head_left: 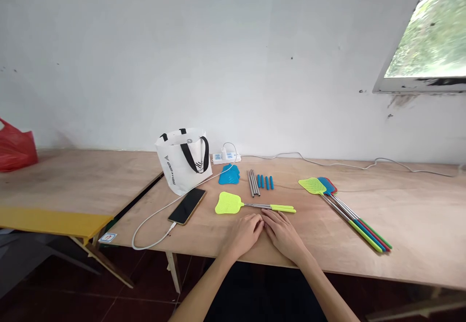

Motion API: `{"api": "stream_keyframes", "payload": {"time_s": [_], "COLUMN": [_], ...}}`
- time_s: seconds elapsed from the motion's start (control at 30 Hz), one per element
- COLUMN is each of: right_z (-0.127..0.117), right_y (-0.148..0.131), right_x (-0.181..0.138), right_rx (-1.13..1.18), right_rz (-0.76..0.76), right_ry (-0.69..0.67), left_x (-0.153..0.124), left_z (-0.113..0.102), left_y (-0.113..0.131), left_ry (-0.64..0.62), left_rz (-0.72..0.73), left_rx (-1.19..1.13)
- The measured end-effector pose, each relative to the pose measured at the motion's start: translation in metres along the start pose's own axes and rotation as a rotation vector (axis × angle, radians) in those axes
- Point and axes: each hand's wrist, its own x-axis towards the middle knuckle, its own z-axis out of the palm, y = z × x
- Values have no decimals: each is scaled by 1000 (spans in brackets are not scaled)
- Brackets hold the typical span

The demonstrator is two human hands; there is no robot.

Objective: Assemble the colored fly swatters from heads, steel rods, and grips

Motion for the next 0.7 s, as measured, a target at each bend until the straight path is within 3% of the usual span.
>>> {"api": "stream_keyframes", "payload": {"time_s": [0.5, 0.7], "right_z": [-5, -7], "right_y": [-2, -3], "right_x": [2, 2], "right_rx": [16, 33], "right_rz": [3, -1], "right_ry": [-5, -25], "left_x": [0, 0], "left_z": [-4, 0], "left_y": [4, 1], "left_ry": [-15, 103], "left_rz": [-11, 3], "left_rx": [-17, 64]}}
